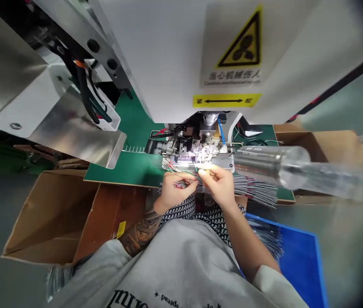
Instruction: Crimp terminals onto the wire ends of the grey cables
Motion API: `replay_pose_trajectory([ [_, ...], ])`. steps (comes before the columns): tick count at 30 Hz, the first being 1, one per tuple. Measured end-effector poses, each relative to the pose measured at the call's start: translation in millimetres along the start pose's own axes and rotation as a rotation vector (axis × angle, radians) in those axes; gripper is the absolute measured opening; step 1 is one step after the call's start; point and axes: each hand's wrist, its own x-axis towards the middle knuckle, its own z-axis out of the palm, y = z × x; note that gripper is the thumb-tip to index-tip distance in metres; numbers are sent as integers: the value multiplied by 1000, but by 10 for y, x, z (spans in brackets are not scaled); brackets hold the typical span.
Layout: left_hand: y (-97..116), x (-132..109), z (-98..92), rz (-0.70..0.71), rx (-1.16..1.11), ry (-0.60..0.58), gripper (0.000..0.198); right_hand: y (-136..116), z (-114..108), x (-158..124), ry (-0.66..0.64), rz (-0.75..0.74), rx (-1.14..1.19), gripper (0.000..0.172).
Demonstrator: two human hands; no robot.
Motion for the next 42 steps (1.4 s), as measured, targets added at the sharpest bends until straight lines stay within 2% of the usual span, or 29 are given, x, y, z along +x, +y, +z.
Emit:
replay_pose_trajectory([
  [4,-24,16,2,34,-56,-16,5,-48,17,38,-12,19,-62,23],
  [8,-18,21,-13,37,-99,-45,6,-63,-26,28,-84,-70,-11,15],
  [12,12,9,-22,47,-97,-77,6,-31,-16,0,-15,-131,18,17],
  [19,72,-18,-24,32,-107,-80,7,19,28,-57,88,-81,9,17],
  [26,69,-35,-27,33,-106,-100,11,23,68,-33,76,-61,101,20],
  [35,67,-50,-40,10,-60,-109,6,55,81,-7,23,-3,244,18],
  [42,67,-43,-44,7,-66,-126,5,66,76,0,19,23,224,22],
])
